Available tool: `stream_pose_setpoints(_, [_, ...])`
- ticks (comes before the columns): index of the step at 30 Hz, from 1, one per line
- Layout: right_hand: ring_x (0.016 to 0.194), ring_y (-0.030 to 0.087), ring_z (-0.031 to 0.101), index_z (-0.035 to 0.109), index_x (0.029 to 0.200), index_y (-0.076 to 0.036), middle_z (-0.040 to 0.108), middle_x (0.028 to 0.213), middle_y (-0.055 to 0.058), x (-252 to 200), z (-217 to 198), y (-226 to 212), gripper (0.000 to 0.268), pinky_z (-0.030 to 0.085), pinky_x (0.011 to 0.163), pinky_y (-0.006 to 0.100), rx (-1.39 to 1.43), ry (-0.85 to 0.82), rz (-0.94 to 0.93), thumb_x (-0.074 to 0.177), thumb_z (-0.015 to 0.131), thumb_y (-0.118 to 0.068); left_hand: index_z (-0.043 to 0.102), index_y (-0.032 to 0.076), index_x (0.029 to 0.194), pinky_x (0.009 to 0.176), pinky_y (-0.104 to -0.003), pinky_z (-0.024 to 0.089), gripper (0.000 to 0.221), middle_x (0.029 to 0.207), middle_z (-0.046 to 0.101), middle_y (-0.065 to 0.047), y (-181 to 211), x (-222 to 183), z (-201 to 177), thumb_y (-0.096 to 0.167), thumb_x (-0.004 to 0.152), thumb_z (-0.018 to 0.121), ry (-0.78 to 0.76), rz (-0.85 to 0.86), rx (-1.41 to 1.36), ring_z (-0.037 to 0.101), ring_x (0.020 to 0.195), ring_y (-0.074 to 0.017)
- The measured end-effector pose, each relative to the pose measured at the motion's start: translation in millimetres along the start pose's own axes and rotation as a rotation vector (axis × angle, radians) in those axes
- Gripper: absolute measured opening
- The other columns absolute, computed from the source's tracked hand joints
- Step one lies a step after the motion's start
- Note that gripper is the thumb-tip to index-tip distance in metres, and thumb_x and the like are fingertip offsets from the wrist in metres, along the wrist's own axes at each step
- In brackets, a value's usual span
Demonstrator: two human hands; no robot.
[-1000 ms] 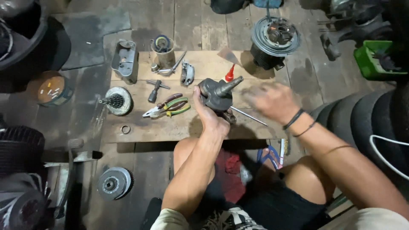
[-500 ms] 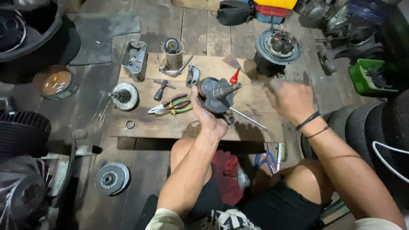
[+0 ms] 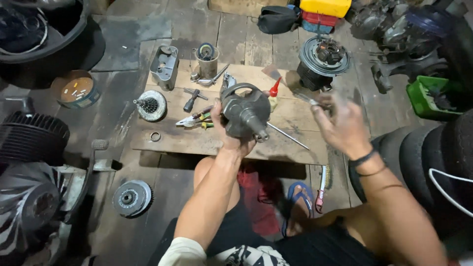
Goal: Cleaning a motorcycle crankshaft by scraping off residue with a small tool and wiping it down with a cloth.
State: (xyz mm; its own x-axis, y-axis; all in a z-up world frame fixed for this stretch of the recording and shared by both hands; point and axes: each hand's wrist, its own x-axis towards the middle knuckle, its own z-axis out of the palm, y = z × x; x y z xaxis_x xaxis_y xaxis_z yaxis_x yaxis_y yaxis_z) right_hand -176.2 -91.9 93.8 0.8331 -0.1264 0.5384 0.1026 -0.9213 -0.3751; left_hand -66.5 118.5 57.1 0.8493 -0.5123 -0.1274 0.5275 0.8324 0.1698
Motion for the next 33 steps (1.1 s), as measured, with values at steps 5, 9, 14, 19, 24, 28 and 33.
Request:
stream_pose_setpoints(5, [0.055, 0.012, 0.046, 0.062, 0.114, -0.004, 0.062, 0.073, 0.008, -0.9, 17.9, 18.9, 0.016, 0.041, 0.052, 0.026, 0.653, -0.028, 0.288, 0.102, 0.055, -0.013, 0.066, 0.014, 0.086, 0.084, -0.037, 0.060, 0.052, 0.083, 0.072, -0.009, -2.7, -11.6, 20.4, 0.065, 0.081, 0.063, -0.016, 0.108, 0.053, 0.071, 0.081, -0.0234])
stream_pose_setpoints(9, [0.066, 0.037, 0.068, 0.072, 0.109, -0.013, 0.068, 0.077, 0.015, -7.5, 10.7, -12.7, 0.014, 0.053, 0.058, 0.046, 0.082, 0.054, 0.023, 0.101, 0.067, -0.023, 0.061, -0.001, 0.122, 0.106, -0.038, 0.041, 0.055, 0.120, 0.062, -0.012, -7.5, 11.9, -32.2, 0.045, 0.092, 0.062, -0.345, 0.102, 0.165, 0.058, 0.114, -0.0250])
stream_pose_setpoints(14, [0.048, 0.020, 0.054, 0.072, 0.100, -0.019, 0.054, 0.065, -0.001, 15.8, 20.7, 1.5, 0.011, 0.050, 0.048, 0.032, 0.063, 0.070, -0.442, 0.099, 0.061, -0.016, 0.065, 0.011, 0.071, 0.053, -0.031, 0.057, 0.039, 0.056, 0.064, -0.015, -18.0, 4.5, 13.8, 0.047, 0.086, 0.063, -0.096, 0.119, 0.246, 0.067, 0.053, -0.0240])
stream_pose_setpoints(19, [0.062, 0.017, 0.059, 0.066, 0.085, -0.023, 0.055, 0.073, -0.005, 28.5, 4.2, 22.5, 0.021, 0.050, 0.056, 0.029, -0.485, 0.107, -0.518, 0.106, 0.060, -0.023, 0.069, 0.007, 0.089, 0.072, -0.036, 0.060, 0.043, 0.073, 0.072, -0.018, -16.6, 13.0, -4.8, 0.050, 0.085, 0.064, 0.014, 0.065, 0.221, 0.073, 0.071, -0.0270])
stream_pose_setpoints(24, [0.056, 0.018, 0.054, 0.069, 0.104, -0.028, 0.050, 0.070, -0.004, 34.9, 6.1, -14.9, 0.023, 0.049, 0.051, 0.029, -0.141, 0.084, -0.471, 0.106, 0.048, -0.022, 0.070, 0.006, 0.100, 0.084, -0.036, 0.059, 0.053, 0.081, 0.073, -0.014, -17.6, 26.1, -4.8, 0.056, 0.082, 0.067, 0.112, 0.089, 0.177, 0.072, 0.079, -0.0251])
stream_pose_setpoints(28, [0.065, 0.017, 0.063, 0.070, 0.093, -0.027, 0.056, 0.070, -0.004, 43.2, 22.9, 7.9, 0.022, 0.052, 0.055, 0.030, -0.287, 0.056, -0.550, 0.104, 0.052, -0.019, 0.069, 0.007, 0.099, 0.085, -0.037, 0.058, 0.049, 0.081, 0.072, -0.013, -16.9, 30.4, -10.2, 0.054, 0.083, 0.068, 0.110, 0.104, 0.169, 0.071, 0.079, -0.0244])
stream_pose_setpoints(33, [0.060, 0.016, 0.057, 0.075, 0.100, -0.026, 0.053, 0.065, -0.004, 49.2, 12.5, 2.1, 0.030, 0.048, 0.051, 0.027, -0.166, 0.023, -0.422, 0.109, 0.049, -0.037, 0.070, 0.009, 0.096, 0.090, -0.039, 0.057, 0.051, 0.083, 0.073, -0.014, -12.4, 34.6, -16.3, 0.059, 0.083, 0.065, 0.168, 0.099, 0.160, 0.071, 0.085, -0.0257])
